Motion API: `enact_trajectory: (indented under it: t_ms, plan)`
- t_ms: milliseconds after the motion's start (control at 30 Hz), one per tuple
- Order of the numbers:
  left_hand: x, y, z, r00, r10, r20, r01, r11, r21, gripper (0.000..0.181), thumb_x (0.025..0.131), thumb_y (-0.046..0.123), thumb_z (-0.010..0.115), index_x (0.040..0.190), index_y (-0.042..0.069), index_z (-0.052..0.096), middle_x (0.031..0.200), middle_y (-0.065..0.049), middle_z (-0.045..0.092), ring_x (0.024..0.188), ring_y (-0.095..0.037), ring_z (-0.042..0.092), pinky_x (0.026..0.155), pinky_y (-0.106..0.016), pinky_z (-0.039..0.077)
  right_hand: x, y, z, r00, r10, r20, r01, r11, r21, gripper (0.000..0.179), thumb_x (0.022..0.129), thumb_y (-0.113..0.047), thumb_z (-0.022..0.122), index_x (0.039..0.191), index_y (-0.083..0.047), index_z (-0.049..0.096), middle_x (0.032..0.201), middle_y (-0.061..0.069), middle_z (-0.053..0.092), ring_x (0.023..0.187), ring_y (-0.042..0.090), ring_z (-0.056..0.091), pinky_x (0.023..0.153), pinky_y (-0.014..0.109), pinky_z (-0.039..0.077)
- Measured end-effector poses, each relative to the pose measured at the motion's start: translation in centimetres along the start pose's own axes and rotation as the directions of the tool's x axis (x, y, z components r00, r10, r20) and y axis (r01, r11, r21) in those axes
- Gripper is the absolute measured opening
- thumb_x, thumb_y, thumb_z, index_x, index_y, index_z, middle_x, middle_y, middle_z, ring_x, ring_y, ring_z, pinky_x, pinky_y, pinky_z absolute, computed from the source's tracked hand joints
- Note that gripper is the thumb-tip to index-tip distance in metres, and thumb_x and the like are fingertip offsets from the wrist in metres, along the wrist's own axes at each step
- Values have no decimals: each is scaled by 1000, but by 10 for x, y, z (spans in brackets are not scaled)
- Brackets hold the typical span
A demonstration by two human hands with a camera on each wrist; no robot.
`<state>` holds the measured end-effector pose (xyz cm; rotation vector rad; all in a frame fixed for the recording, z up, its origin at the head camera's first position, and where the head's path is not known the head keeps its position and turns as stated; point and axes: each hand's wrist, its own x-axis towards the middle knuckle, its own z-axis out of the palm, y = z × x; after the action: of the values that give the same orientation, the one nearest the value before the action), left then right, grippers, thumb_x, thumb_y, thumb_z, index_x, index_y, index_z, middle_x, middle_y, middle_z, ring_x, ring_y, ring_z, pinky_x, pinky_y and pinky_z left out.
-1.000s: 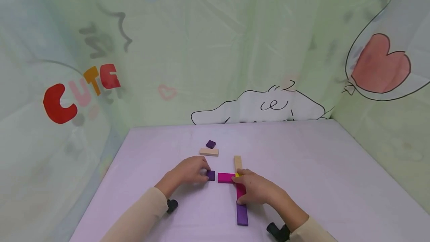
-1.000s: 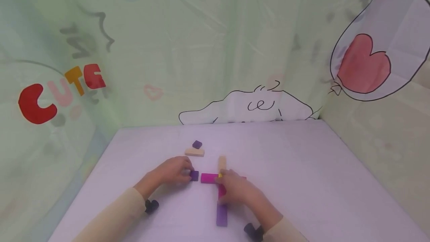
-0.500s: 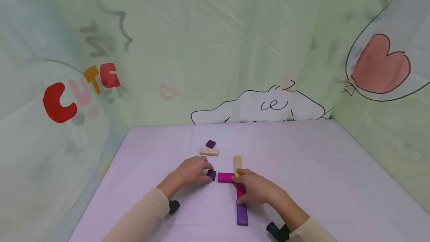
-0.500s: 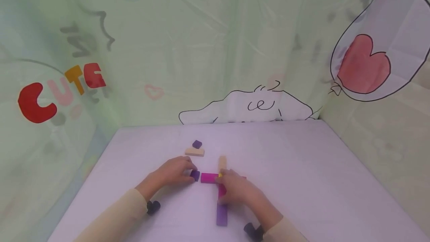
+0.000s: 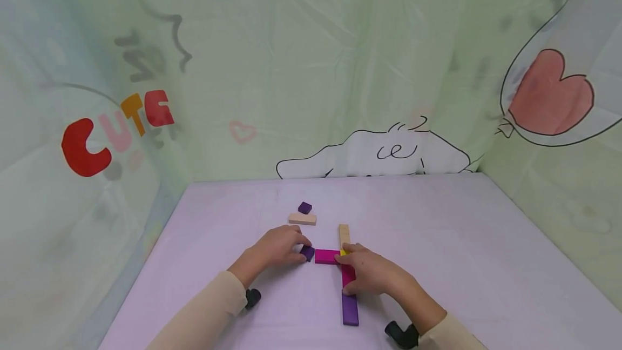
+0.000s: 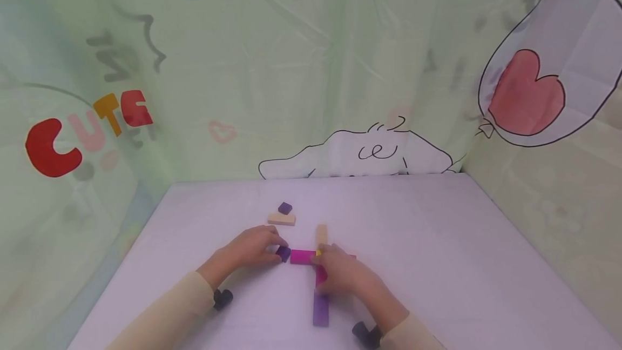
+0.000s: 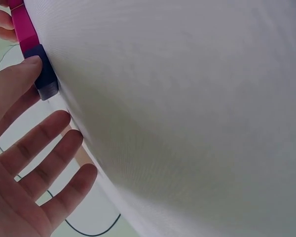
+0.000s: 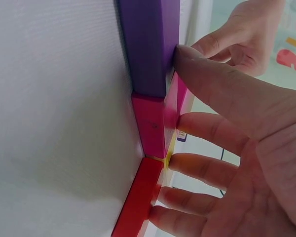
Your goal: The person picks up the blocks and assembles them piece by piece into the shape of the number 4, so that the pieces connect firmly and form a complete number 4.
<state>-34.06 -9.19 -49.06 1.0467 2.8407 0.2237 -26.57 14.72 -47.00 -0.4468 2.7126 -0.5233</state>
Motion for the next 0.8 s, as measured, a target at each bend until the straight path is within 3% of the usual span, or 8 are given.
enact_trajectory:
  t_ms: [533, 800]
  plan:
    - [1, 0, -1, 1000, 0, 10, 0, 1000, 4, 34, 89, 29, 82, 122, 21, 78, 110, 3, 70, 97, -11, 63, 88, -29, 55, -1, 0, 0, 1000, 1, -3, -1, 1000, 5, 66, 78, -26, 91, 138, -9, 67, 158, 18, 46, 148, 40, 41, 111, 56, 47]
    - [2, 1, -4, 1000, 5, 31, -5, 1000, 4, 33, 91, 24, 81, 124, 22, 78, 110, 2, 71, 91, -9, 60, 82, -26, 53, 0, 0, 1, 1000, 2, 0, -2, 1000, 1, 67, 79, -27, 91, 139, -9, 66, 158, 18, 46, 147, 40, 42, 111, 57, 47]
